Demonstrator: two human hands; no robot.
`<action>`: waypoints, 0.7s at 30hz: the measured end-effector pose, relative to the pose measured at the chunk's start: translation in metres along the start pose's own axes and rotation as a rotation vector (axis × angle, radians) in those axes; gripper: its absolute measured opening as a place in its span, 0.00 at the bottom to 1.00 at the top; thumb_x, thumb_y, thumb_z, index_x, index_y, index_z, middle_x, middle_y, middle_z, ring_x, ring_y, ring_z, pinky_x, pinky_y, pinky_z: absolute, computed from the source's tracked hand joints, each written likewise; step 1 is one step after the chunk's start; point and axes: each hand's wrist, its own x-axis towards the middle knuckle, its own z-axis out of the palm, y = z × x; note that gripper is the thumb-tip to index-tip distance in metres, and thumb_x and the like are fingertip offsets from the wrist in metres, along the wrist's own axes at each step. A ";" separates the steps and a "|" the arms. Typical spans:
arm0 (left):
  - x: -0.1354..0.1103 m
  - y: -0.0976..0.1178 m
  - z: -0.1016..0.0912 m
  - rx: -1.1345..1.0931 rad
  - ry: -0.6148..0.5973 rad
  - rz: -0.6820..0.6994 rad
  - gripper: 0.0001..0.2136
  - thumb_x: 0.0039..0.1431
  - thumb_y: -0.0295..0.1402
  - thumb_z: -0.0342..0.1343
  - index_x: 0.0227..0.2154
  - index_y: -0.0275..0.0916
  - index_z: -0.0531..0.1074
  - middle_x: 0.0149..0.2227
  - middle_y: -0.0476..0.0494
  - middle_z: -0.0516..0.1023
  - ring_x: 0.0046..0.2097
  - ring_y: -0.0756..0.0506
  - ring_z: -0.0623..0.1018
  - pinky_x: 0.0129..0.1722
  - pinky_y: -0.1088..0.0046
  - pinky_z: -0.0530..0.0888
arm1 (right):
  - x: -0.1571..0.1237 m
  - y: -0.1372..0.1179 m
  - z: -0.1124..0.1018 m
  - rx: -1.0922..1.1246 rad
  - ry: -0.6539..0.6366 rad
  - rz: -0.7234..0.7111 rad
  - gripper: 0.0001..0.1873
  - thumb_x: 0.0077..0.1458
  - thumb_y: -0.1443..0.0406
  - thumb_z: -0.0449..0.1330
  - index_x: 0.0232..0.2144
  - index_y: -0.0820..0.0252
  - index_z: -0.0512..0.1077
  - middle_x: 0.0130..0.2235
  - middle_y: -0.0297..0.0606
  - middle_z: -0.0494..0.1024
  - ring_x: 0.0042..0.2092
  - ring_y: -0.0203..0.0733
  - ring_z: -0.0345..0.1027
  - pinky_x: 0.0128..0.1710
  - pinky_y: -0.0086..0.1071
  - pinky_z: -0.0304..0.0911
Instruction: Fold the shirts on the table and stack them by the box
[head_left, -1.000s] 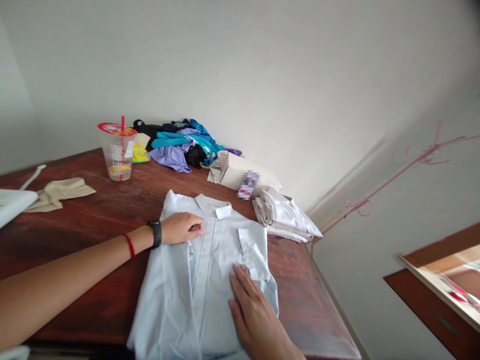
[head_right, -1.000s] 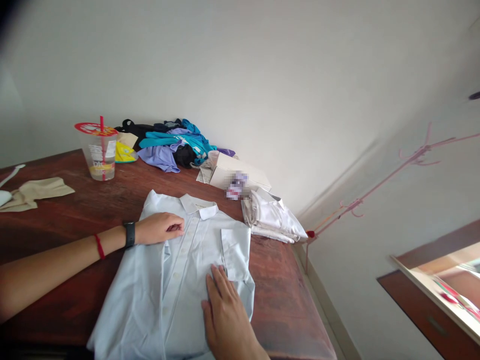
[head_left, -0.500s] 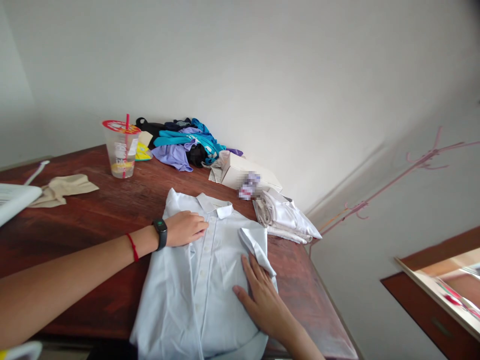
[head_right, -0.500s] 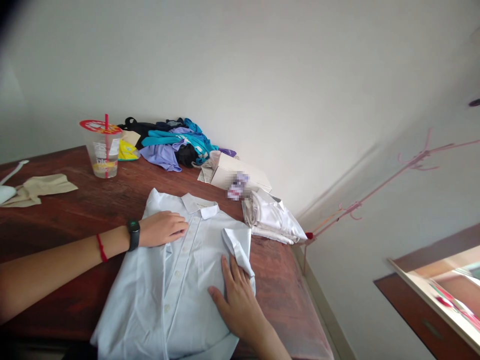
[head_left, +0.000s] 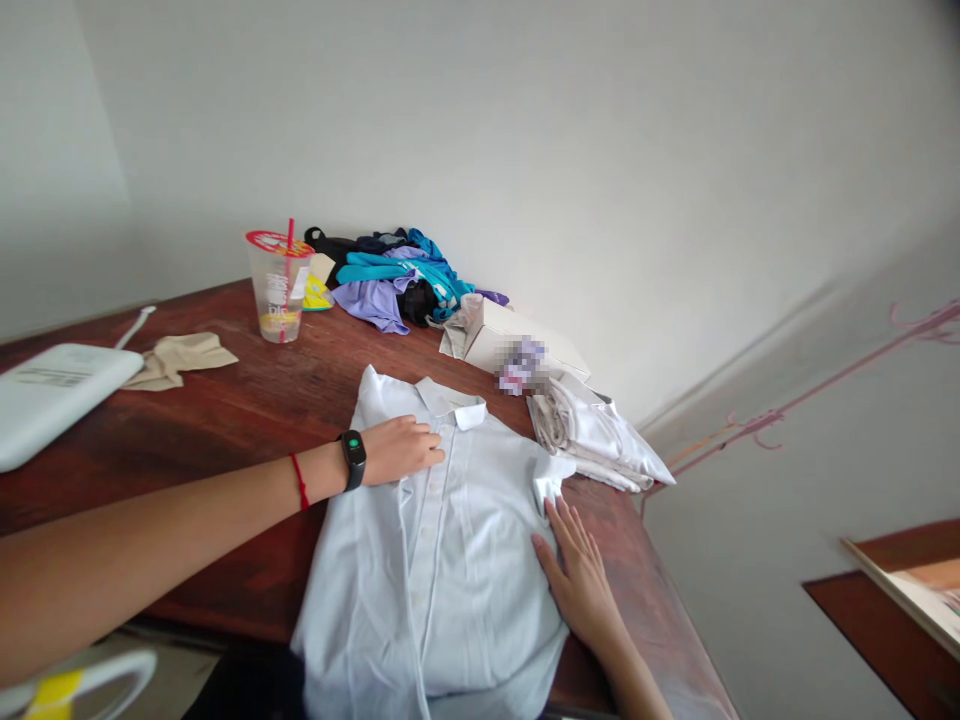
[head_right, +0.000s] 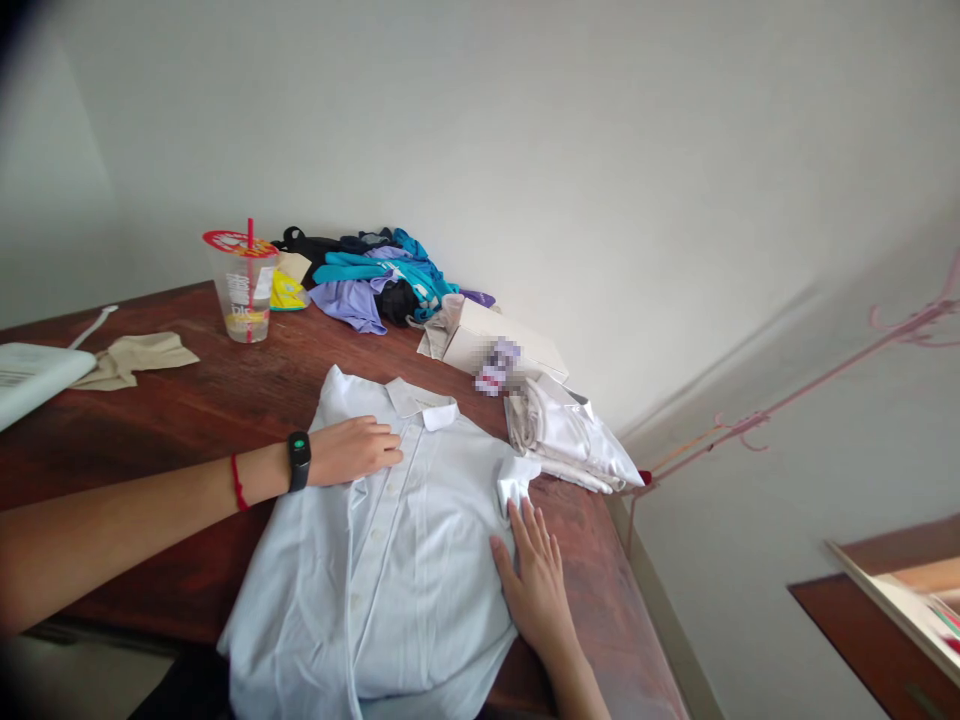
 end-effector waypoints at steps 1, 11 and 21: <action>0.000 0.000 -0.001 0.002 -0.006 -0.001 0.07 0.62 0.21 0.57 0.31 0.38 0.72 0.32 0.46 0.76 0.35 0.44 0.73 0.32 0.66 0.61 | 0.000 -0.002 -0.001 0.001 0.007 0.000 0.35 0.67 0.49 0.44 0.70 0.56 0.55 0.73 0.41 0.50 0.74 0.53 0.37 0.69 0.56 0.43; -0.002 -0.009 -0.005 -0.419 -0.077 -0.225 0.16 0.71 0.41 0.49 0.30 0.39 0.73 0.30 0.46 0.77 0.31 0.45 0.75 0.30 0.69 0.59 | -0.002 -0.009 -0.006 0.009 0.025 -0.008 0.33 0.68 0.51 0.46 0.70 0.54 0.55 0.73 0.41 0.51 0.73 0.53 0.39 0.69 0.56 0.44; 0.003 0.030 -0.068 -0.724 -0.390 -0.084 0.23 0.65 0.56 0.51 0.34 0.42 0.79 0.29 0.48 0.80 0.30 0.46 0.77 0.30 0.72 0.62 | 0.000 -0.016 -0.017 0.057 0.026 0.000 0.32 0.68 0.51 0.50 0.69 0.52 0.57 0.72 0.40 0.53 0.73 0.52 0.40 0.70 0.52 0.42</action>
